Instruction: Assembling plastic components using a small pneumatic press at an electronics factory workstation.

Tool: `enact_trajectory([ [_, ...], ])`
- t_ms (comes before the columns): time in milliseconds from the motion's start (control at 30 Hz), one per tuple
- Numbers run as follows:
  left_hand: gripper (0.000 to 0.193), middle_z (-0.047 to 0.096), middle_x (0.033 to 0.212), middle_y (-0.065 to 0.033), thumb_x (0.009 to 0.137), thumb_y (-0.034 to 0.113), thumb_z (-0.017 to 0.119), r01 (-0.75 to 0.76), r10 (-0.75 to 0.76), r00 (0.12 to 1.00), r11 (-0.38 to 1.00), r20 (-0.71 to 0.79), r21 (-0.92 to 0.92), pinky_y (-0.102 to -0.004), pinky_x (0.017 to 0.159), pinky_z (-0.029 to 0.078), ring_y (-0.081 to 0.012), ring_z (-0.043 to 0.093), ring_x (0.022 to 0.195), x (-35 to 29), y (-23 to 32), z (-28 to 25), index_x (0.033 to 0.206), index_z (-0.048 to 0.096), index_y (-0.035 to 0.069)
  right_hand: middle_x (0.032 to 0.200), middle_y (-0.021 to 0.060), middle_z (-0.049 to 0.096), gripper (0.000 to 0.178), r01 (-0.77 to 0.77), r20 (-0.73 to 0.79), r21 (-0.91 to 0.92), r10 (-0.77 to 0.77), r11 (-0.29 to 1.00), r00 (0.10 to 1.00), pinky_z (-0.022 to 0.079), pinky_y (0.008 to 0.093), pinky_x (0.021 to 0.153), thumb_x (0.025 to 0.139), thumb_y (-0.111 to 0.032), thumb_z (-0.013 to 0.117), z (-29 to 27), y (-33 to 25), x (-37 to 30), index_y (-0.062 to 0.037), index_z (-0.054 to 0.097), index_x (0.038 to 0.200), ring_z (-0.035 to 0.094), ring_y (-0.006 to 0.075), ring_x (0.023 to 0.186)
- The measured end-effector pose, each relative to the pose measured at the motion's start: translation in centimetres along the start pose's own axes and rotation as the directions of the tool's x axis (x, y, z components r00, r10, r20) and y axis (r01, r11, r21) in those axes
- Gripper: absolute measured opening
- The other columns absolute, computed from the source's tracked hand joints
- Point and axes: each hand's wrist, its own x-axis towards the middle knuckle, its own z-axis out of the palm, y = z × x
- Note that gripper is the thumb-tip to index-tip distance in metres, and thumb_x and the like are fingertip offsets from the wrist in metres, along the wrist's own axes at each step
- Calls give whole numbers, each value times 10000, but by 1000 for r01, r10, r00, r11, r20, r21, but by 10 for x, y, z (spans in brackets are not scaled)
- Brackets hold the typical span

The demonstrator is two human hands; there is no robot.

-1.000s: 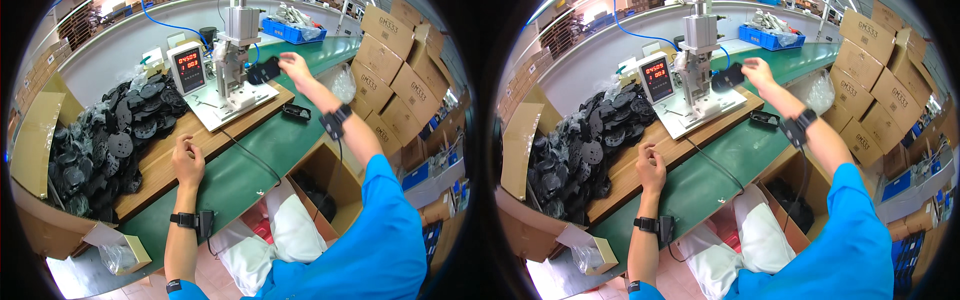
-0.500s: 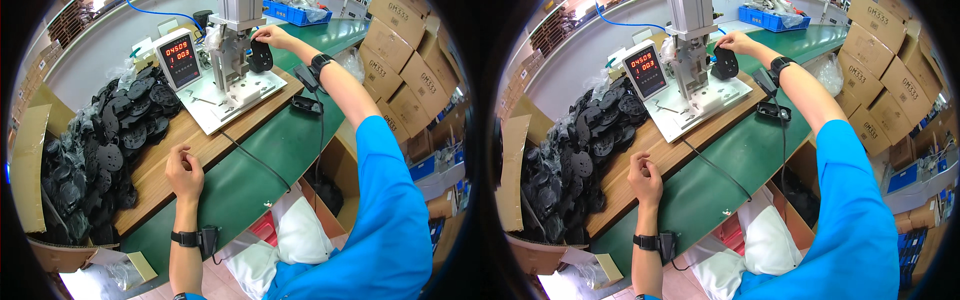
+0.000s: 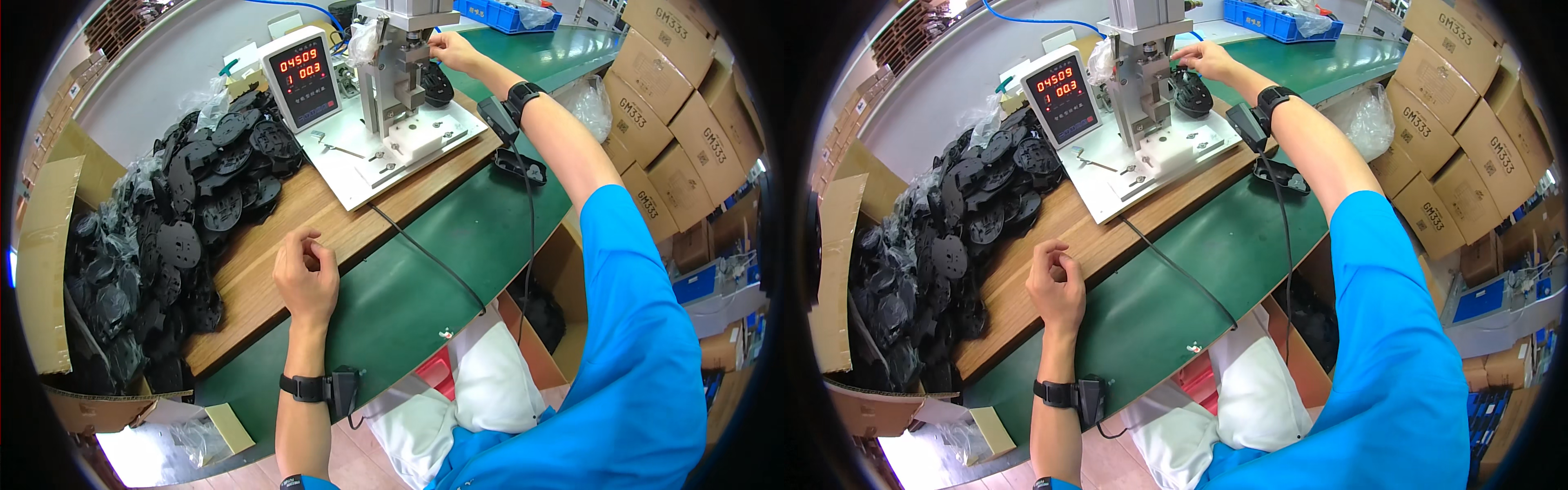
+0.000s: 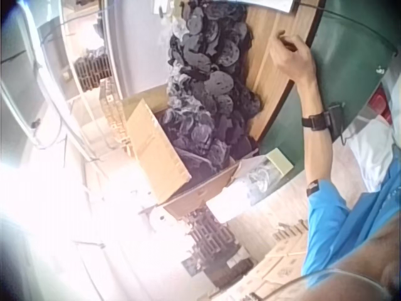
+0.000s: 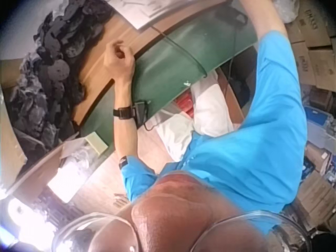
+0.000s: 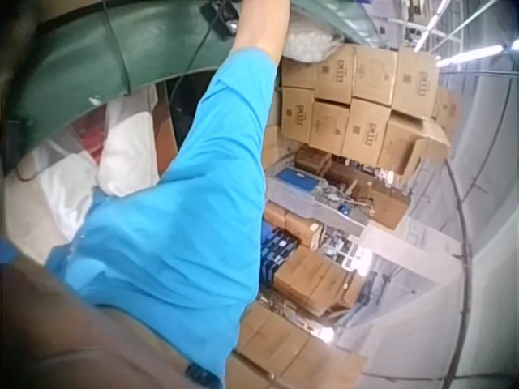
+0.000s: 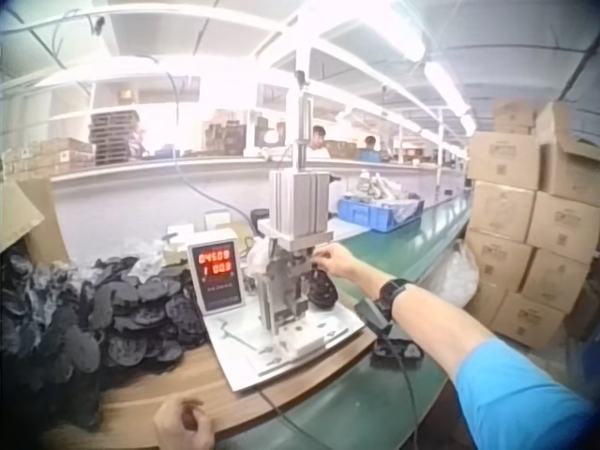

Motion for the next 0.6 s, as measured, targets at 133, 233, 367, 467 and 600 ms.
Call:
enact_trajectory([
  [133, 124, 597, 724, -59, 956, -48, 560, -1, 1, 1000, 1000, -2, -3, -240, 537, 456, -72, 558, 575, -1, 0, 0, 1062, 606, -1, 1083, 94, 787, 275, 32, -187, -143, -59, 989, 981, 557, 345, 891, 1004, -209, 673, 15, 2, -18, -196, 779, 1258, 717, 198, 983],
  [233, 122, 600, 732, -61, 957, -46, 563, 69, -69, 997, 997, 22, -17, -245, 538, 465, -75, 562, 578, 0, 2, -3, 1060, 610, 1, 1317, 206, 685, 552, -47, -272, -134, 9, 990, 962, 532, 426, 1007, 945, -424, 741, 14, -2, -35, -176, 656, 1430, 682, 302, 1151],
  [367, 103, 602, 735, -57, 965, -31, 560, 47, -47, 999, 999, 22, -5, -246, 525, 448, -74, 555, 564, -2, -1, -5, 1048, 610, 4, 1381, 361, 578, 1099, -46, -135, -285, 8, 957, 991, 485, 474, 1097, 775, -531, 863, 34, -18, -57, 8, 358, 1588, 599, 442, 1289],
  [467, 95, 611, 736, -62, 966, -22, 558, 44, -44, 999, 999, 19, 2, -253, 524, 445, -86, 559, 558, -2, 0, -6, 1036, 615, 9, 1366, 356, 590, 1094, -33, -67, -365, 9, 930, 998, 489, 459, 1102, 764, -476, 878, 42, -30, -68, 11, 346, 1586, 586, 449, 1313],
  [600, 98, 633, 745, -81, 954, -15, 562, 36, -36, 999, 999, 32, -1, -275, 547, 470, -121, 587, 579, 3, 6, -2, 1018, 627, 18, 1372, 292, 624, 1054, -97, -138, -452, 38, 887, 990, 500, 444, 1092, 734, -438, 906, 30, -28, -70, -9, 397, 1550, 607, 414, 1297],
])
